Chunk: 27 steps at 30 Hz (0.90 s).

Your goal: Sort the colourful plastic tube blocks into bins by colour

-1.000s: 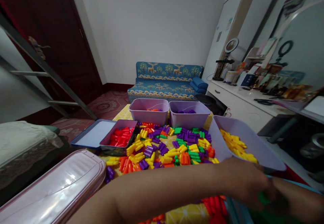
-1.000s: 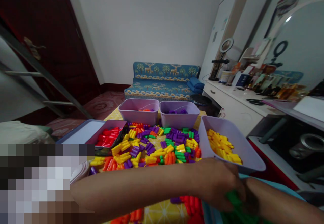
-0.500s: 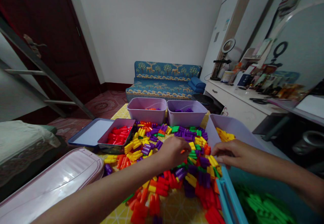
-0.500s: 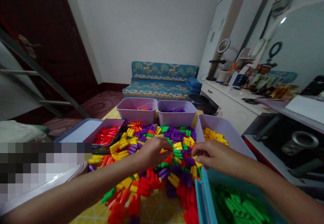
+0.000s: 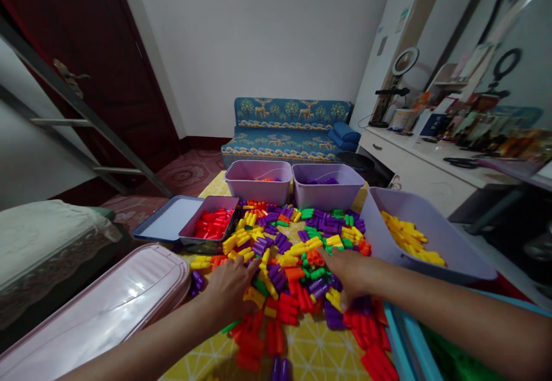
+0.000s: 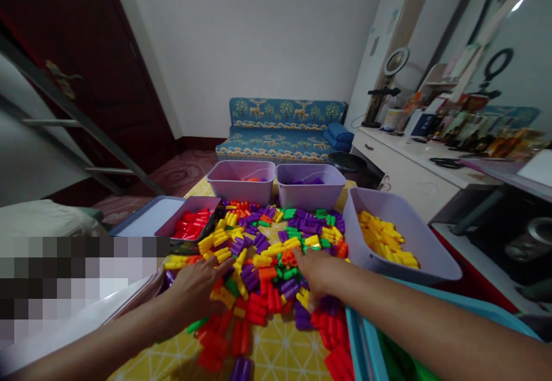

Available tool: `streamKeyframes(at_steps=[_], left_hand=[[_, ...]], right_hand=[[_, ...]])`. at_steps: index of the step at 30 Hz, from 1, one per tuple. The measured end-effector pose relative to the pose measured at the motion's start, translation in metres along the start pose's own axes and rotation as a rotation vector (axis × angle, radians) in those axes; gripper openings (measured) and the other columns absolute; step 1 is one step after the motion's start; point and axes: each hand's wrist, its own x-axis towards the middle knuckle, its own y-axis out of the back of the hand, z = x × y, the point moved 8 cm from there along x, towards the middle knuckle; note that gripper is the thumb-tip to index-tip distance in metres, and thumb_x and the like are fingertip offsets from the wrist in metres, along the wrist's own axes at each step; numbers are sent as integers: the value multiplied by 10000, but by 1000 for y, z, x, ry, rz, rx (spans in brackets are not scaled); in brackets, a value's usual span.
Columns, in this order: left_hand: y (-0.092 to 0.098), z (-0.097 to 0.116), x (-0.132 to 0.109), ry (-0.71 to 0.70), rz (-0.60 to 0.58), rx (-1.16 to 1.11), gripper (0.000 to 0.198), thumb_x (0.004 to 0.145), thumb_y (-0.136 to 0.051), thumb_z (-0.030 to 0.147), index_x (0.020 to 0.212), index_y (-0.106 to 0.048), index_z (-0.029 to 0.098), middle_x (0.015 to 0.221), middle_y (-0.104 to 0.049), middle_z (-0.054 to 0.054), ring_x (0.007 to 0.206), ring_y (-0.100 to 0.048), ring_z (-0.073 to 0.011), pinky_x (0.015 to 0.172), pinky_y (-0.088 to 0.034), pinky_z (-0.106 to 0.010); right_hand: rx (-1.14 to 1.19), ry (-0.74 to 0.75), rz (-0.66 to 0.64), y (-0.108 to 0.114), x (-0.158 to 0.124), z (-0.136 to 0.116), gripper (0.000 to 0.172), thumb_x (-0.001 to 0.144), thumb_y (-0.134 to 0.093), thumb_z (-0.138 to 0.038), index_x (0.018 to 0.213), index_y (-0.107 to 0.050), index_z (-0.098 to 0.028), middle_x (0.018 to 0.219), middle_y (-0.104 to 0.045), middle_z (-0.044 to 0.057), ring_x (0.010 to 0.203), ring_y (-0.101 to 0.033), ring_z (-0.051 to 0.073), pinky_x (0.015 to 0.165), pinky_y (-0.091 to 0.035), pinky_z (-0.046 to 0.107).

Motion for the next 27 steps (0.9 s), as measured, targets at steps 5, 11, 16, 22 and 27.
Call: streamKeyframes(at_steps=[5, 11, 16, 22, 27], left_hand=[[-21, 10, 26, -17, 37, -202, 1015, 541, -805, 403, 1416, -347, 167, 1274, -511, -231, 1107, -565, -375, 908, -471, -455], [-7, 18, 49, -156, 216, -626, 847, 638, -734, 244, 1389, -352, 150, 1342, -480, -181, 1226, -490, -290, 1028, -406, -400], [36, -5, 54, -248, 461, -519, 639, 754, -638, 215, 1354, -418, 244, 1389, -442, -115, 1246, -457, -266, 1028, -397, -413], [32, -45, 63, 111, 219, 39, 431, 738, -663, 351, 1112, -611, 144, 1033, -619, -183, 1019, -576, -348, 846, -456, -459], [8, -24, 67, 74, 190, 23, 587, 763, -624, 320, 1308, -475, 161, 1045, -619, -191, 959, -617, -330, 792, -479, -427]], right_hand=[[155, 41, 95, 3, 17, -27, 1129, 524, -808, -393, 1451, -243, -83, 1427, -375, 274, 1307, -395, 370, 1032, -371, 418], [471, 156, 209, 22, 35, -43, 939, 622, -727, -398, 1427, -307, -157, 1401, -460, 167, 1265, -456, 308, 1002, -396, 400], [484, 212, 454, 60, 45, -18, 640, 754, -616, -385, 1326, -455, -145, 1304, -543, 136, 1169, -531, 278, 967, -410, 373], [97, -157, 437, 66, 65, 52, 700, 748, -625, -456, 1326, -457, -100, 1306, -481, 244, 1184, -499, 387, 956, -390, 462], [173, -105, 244, 43, 81, 40, 813, 765, -535, -614, 1430, -342, -188, 1425, -388, 208, 1265, -436, 383, 1003, -356, 466]])
